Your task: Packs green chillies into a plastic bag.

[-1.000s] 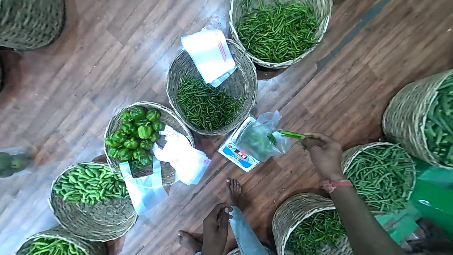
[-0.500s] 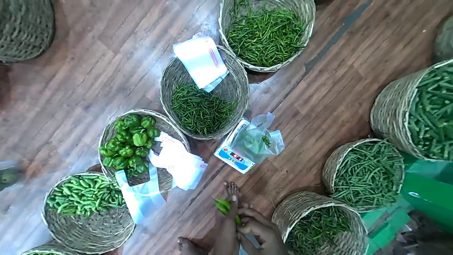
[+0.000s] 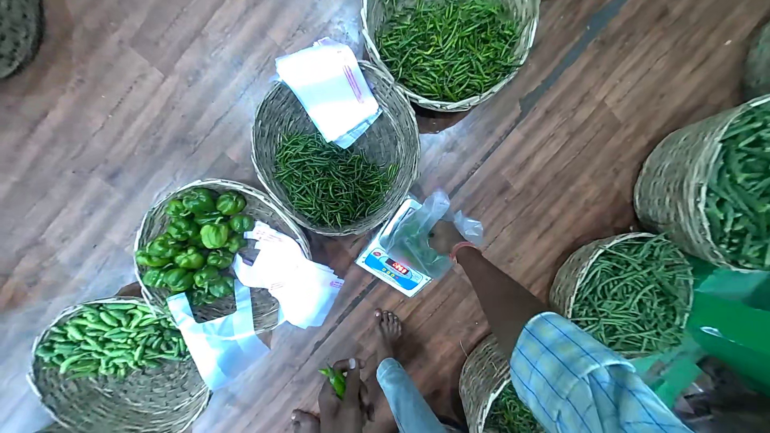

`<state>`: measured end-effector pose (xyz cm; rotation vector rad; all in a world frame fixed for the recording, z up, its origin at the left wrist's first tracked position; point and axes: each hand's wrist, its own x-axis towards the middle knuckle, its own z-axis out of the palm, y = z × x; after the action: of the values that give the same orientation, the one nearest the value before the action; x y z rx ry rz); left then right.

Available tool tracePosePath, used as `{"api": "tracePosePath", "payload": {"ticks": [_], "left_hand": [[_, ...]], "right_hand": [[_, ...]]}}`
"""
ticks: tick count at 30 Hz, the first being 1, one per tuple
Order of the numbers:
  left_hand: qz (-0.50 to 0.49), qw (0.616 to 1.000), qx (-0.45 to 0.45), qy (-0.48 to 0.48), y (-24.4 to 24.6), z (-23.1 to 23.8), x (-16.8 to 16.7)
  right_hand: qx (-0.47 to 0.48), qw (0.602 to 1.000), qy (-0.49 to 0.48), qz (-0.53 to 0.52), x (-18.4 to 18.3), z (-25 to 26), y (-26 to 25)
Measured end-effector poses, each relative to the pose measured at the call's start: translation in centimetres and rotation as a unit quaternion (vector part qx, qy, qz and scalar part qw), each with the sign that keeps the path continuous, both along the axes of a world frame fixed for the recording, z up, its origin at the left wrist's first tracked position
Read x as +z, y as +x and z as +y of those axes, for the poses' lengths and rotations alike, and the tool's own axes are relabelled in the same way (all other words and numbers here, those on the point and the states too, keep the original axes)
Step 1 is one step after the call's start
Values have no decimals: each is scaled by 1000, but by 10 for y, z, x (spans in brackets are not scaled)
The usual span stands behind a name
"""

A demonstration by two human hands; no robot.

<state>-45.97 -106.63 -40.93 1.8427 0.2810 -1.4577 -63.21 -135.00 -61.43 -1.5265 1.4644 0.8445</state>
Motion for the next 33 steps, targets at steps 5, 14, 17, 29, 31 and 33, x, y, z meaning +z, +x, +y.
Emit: {"api": "tracePosePath", "payload": {"ticks": [5, 14, 17, 29, 31, 33], "left_hand": [[-10, 1000, -1, 15, 0, 18, -4], [9, 1000, -10, 5, 1, 11, 4], [8, 1000, -6, -6, -1, 5, 8], [-1, 1000, 1, -27, 10, 24, 14], [-7, 1000, -2, -25, 15, 29, 14], [-16, 1000, 5, -24, 19, 33, 14]], "right_hand": [[-8, 997, -70, 21, 8, 23, 7], [-142, 942, -287, -99, 86, 49, -37], [-202, 919, -319, -110, 104, 56, -45], [-248, 808, -475, -246, 153, 59, -45], [-233, 808, -477, -254, 162, 57, -46], [-226, 809, -474, -263, 172, 54, -47]]}}
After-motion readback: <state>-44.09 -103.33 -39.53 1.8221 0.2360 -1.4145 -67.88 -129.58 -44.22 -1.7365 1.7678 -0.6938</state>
